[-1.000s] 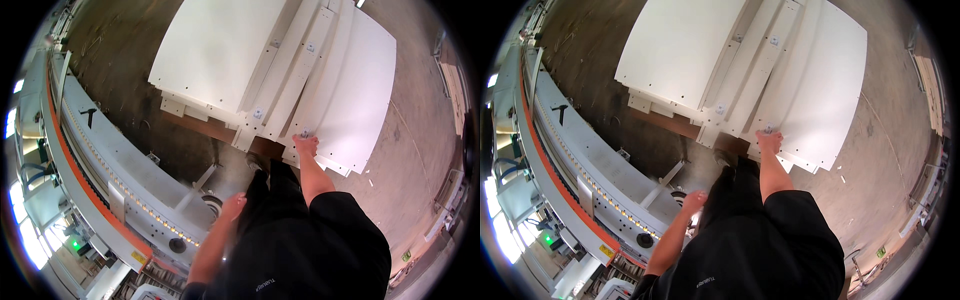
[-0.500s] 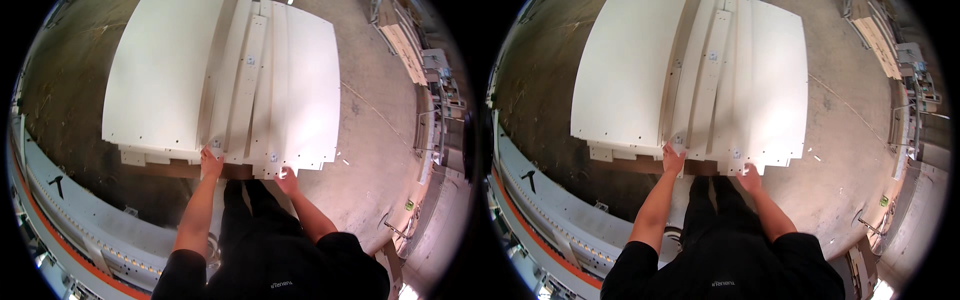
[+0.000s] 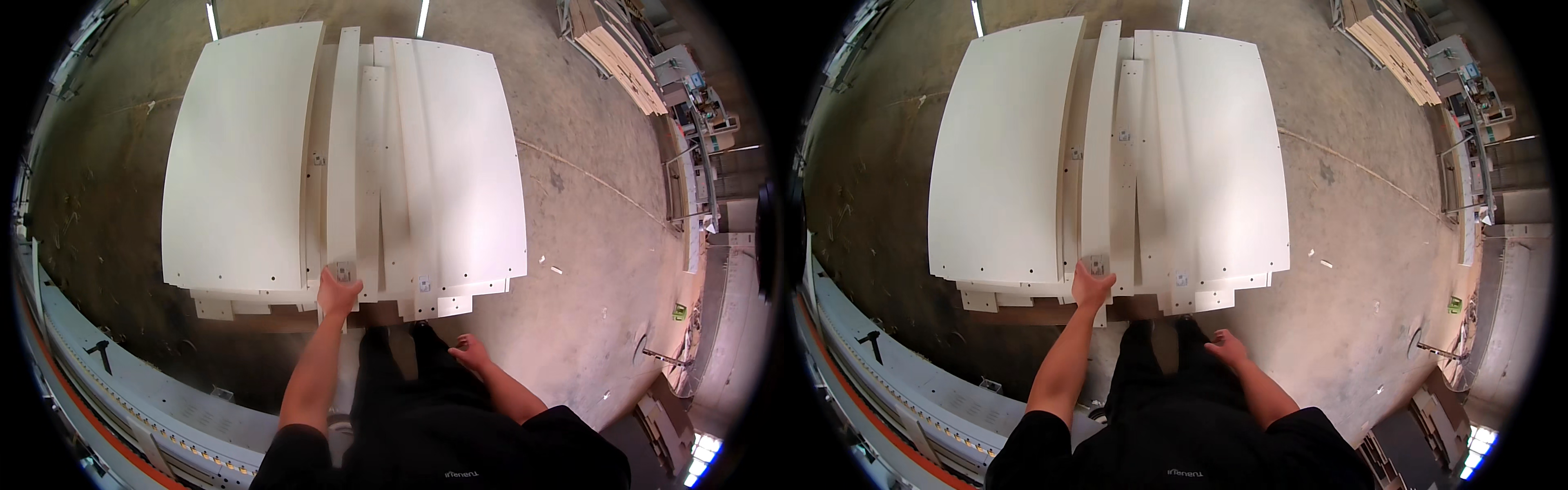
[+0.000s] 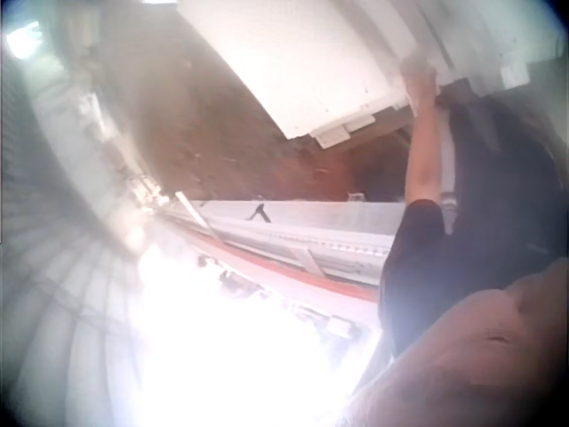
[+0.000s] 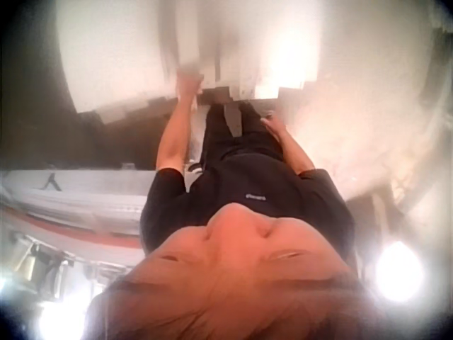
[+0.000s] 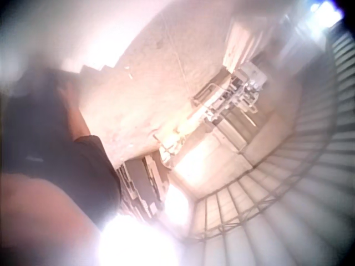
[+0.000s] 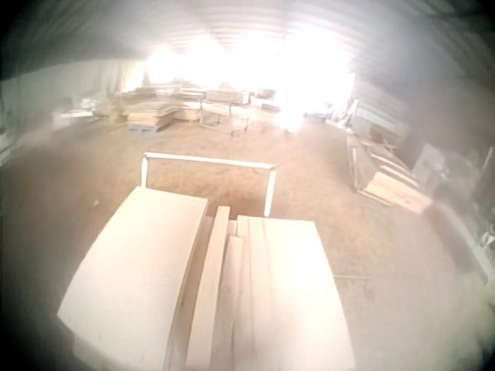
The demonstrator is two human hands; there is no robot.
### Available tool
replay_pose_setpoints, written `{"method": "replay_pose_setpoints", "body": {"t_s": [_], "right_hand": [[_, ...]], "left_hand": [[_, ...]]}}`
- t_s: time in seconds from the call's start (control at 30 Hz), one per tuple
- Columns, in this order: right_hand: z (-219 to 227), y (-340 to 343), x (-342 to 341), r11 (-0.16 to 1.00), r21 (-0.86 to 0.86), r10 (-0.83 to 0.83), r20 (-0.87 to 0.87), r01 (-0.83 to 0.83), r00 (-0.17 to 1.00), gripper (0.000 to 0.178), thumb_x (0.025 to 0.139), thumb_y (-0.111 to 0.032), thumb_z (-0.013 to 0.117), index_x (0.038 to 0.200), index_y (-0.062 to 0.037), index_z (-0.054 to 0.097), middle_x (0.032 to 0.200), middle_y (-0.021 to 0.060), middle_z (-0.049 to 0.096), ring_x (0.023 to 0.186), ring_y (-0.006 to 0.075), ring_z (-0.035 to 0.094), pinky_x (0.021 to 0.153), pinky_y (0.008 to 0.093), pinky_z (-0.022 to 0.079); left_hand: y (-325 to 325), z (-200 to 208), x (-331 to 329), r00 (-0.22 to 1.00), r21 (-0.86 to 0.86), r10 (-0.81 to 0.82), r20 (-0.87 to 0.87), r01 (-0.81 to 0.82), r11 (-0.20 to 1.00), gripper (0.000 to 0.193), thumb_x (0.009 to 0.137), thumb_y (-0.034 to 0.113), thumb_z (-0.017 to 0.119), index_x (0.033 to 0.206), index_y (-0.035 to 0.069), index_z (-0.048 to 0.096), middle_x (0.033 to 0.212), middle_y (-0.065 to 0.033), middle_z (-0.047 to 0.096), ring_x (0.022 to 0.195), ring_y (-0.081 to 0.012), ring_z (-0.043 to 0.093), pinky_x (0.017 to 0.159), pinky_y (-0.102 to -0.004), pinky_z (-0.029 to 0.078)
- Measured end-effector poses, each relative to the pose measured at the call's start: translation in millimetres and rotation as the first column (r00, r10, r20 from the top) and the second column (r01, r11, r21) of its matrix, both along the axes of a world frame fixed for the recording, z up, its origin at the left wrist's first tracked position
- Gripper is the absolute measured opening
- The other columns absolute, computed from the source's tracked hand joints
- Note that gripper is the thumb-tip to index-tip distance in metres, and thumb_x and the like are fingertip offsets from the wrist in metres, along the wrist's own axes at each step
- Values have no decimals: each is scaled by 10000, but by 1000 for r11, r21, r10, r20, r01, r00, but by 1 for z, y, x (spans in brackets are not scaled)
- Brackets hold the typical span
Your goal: The person repeatedly picks up white rectangular panels from a pile and places them onto a conveyor belt. The person handles the panels one at a time, moving them from a stack on the floor to the machine's input area.
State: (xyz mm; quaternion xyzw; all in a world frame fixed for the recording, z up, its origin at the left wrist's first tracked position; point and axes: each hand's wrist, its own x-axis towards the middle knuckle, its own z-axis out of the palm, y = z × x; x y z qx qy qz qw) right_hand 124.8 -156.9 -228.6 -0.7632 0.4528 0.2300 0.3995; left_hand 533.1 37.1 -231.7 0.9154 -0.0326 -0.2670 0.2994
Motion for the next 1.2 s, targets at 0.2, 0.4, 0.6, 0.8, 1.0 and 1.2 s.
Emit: {"method": "replay_pose_setpoints", "body": {"t_s": [0.2, 0.4, 0.6, 0.8, 1.0, 1.2], "right_hand": [[-2, -29, 15, 986, 156, -74, 126, 54, 989, 564, 840, -385, 820, 1231, -40, 606, 1114, 130, 744, 1077, 264, 706, 929, 390, 550], [-32, -76, -24, 991, 114, -97, 248, 70, 964, 551, 835, -381, 824, 1215, -42, 612, 1087, 124, 744, 1022, 257, 719, 908, 378, 556], [-30, -117, -79, 990, 96, -114, 142, 101, 983, 555, 831, -373, 825, 1213, -31, 613, 1114, 137, 723, 960, 227, 724, 852, 364, 570], [-69, -125, -149, 968, 154, -216, 108, 198, 970, 530, 856, -332, 812, 1227, -18, 602, 1090, 124, 710, 882, 191, 716, 767, 330, 583], [-37, -121, -149, 932, 250, -291, 90, 261, 952, 515, 880, -313, 795, 1250, -20, 591, 1079, 120, 713, 879, 189, 714, 779, 326, 581], [-42, -116, -166, 952, 205, -249, 86, 227, 965, 499, 881, -333, 793, 1233, -34, 606, 1070, 114, 729, 914, 199, 720, 824, 338, 569]], "left_hand": [[-1, 11, -64, 996, 0, -17, 84, 17, 1000, 1004, 625, 450, 860, 1423, 2, 447, 1332, -195, 608, 1222, -392, 597, 988, -468, 508], [-63, 29, -147, 994, 25, 0, 106, -3, 1000, 993, 635, 432, 859, 1440, 27, 443, 1343, -189, 600, 1221, -380, 602, 986, -483, 518], [-123, 14, -189, 1000, 41, -3, -8, 4, 999, 1010, 655, 434, 860, 1468, 46, 404, 1421, -173, 529, 1305, -355, 533, 1009, -487, 501], [-147, -14, -159, 987, 221, -22, 158, -14, 975, 964, 761, 437, 850, 1510, 60, 373, 1521, -154, 426, 1440, -359, 366, 1142, -509, 360], [-111, -82, -67, 946, 376, -23, 324, -107, 920, 991, 763, 478, 852, 1508, 54, 355, 1527, -145, 399, 1420, -349, 382, 1143, -489, 378], [-117, -68, -45, 984, 362, -55, 171, -10, 932, 855, 674, 471, 864, 1314, 37, 500, 1344, -149, 506, 1269, -346, 502, 1081, -477, 445]]}}
